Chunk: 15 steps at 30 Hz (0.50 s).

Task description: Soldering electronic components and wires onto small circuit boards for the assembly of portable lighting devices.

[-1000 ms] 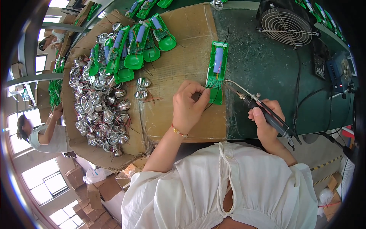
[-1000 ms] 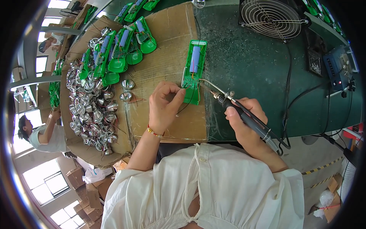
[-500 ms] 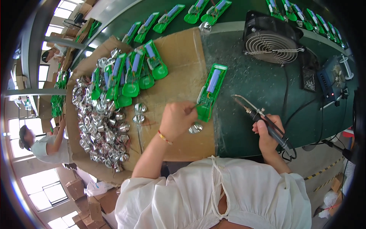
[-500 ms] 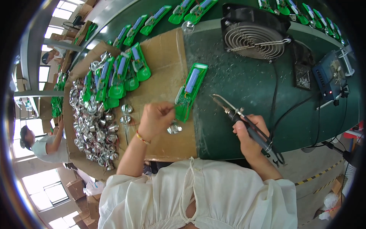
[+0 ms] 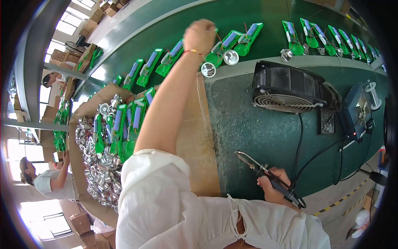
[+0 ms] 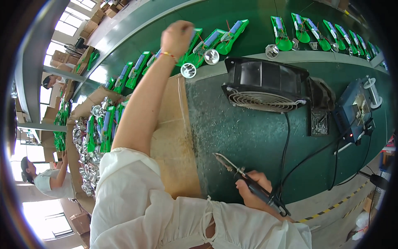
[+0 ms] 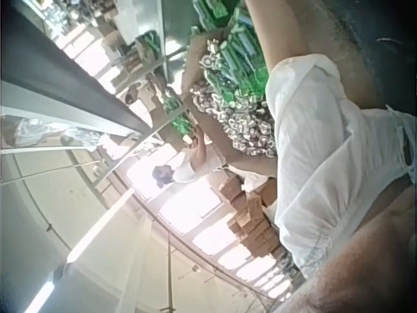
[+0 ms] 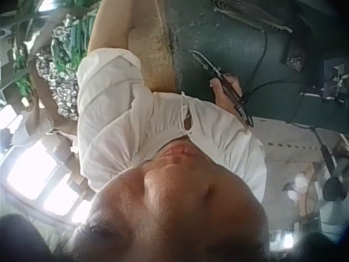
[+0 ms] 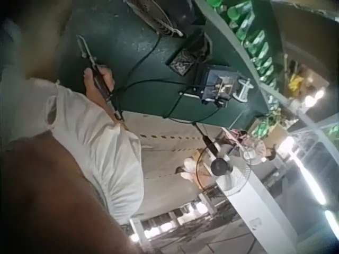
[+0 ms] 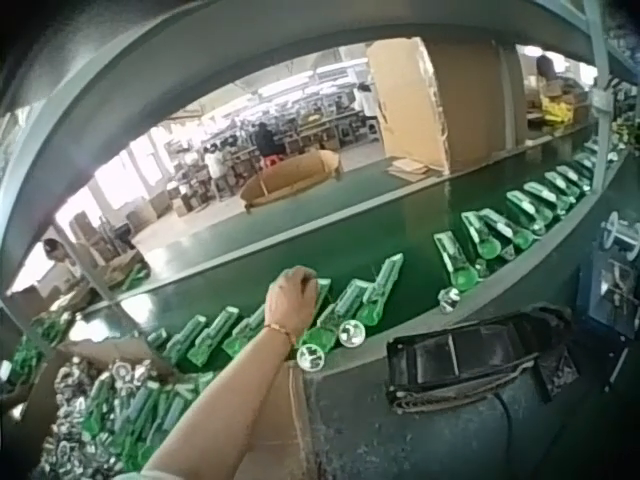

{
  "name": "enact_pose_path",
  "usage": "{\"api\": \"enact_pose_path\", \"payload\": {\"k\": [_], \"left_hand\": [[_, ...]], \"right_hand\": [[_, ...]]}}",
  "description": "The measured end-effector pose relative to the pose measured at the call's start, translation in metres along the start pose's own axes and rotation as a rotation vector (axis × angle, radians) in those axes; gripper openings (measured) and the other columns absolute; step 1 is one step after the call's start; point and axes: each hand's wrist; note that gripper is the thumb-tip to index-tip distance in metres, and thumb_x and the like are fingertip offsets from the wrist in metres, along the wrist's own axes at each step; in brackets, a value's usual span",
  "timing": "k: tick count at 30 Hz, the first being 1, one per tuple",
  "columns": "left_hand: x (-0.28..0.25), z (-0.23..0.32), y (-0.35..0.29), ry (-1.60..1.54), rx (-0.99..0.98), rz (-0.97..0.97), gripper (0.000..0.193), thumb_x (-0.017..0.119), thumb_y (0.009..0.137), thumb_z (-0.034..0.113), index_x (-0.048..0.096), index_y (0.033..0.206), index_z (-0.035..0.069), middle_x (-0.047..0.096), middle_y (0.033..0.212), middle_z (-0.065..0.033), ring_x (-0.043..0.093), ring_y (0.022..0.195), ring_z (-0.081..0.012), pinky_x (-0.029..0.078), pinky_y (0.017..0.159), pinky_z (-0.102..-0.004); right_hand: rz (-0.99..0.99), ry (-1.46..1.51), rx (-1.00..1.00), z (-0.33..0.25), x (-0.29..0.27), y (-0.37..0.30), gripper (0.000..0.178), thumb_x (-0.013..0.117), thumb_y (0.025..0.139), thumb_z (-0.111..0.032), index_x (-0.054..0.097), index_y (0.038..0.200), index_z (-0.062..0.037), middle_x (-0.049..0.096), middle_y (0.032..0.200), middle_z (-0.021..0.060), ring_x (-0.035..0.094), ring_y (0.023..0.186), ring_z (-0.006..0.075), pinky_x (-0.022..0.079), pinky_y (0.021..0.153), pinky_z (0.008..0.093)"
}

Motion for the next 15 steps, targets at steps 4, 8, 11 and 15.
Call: {"api": "enact_pose_path", "payload": {"k": [4, 8, 11, 15], "left_hand": [[-0.023, -0.053, 0.008, 0.330, -0.276, -0.272, 0.018, 0.057, 0.077, 0.025, 0.067, 0.078, 0.010, 0.065, 0.081, -0.0133, 0.062, 0.079, -0.0284, 0.049, 0.073, -0.0382], [-0.025, -0.055, -0.027, 0.353, -0.175, -0.514, 0.025, 0.064, 0.070, 0.031, 0.067, 0.074, 0.007, 0.064, 0.071, -0.0139, 0.062, 0.068, -0.0276, 0.049, 0.067, -0.0368], [-0.035, -0.053, -0.047, 0.382, -0.216, -0.443, 0.020, 0.061, 0.069, 0.025, 0.068, 0.073, 0.007, 0.063, 0.069, -0.0148, 0.062, 0.068, -0.0298, 0.049, 0.068, -0.0376], [-0.096, -0.016, -0.096, 0.442, -0.252, -0.397, 0.017, 0.054, 0.070, 0.018, 0.066, 0.071, 0.006, 0.063, 0.073, -0.0160, 0.061, 0.071, -0.0314, 0.050, 0.067, -0.0391]], "right_hand": [[0.020, -0.004, -0.094, 0.004, 0.001, 0.000, 0.023, 0.067, 0.075, -0.005, 0.047, 0.086, -0.0018, 0.060, 0.069, 0.0096, 0.058, 0.057, 0.0117, 0.045, 0.051, 0.0234], [-0.008, -0.015, -0.077, 0.001, -0.001, 0.002, 0.023, 0.067, 0.075, -0.004, 0.047, 0.086, -0.0013, 0.060, 0.069, 0.0102, 0.057, 0.056, 0.0119, 0.045, 0.050, 0.0230], [0.019, 0.022, -0.005, -0.006, 0.004, 0.002, 0.018, 0.064, 0.076, -0.002, 0.047, 0.084, -0.0007, 0.059, 0.068, 0.0092, 0.057, 0.057, 0.0117, 0.045, 0.051, 0.0238], [0.087, 0.052, 0.079, -0.022, 0.012, 0.002, 0.014, 0.059, 0.078, 0.000, 0.046, 0.084, -0.0002, 0.058, 0.070, 0.0088, 0.055, 0.055, 0.0111, 0.045, 0.052, 0.0237]]}}
Point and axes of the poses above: each hand's wrist, its own y-axis towards the middle knuckle, its own x-axis out of the palm, z = x × y
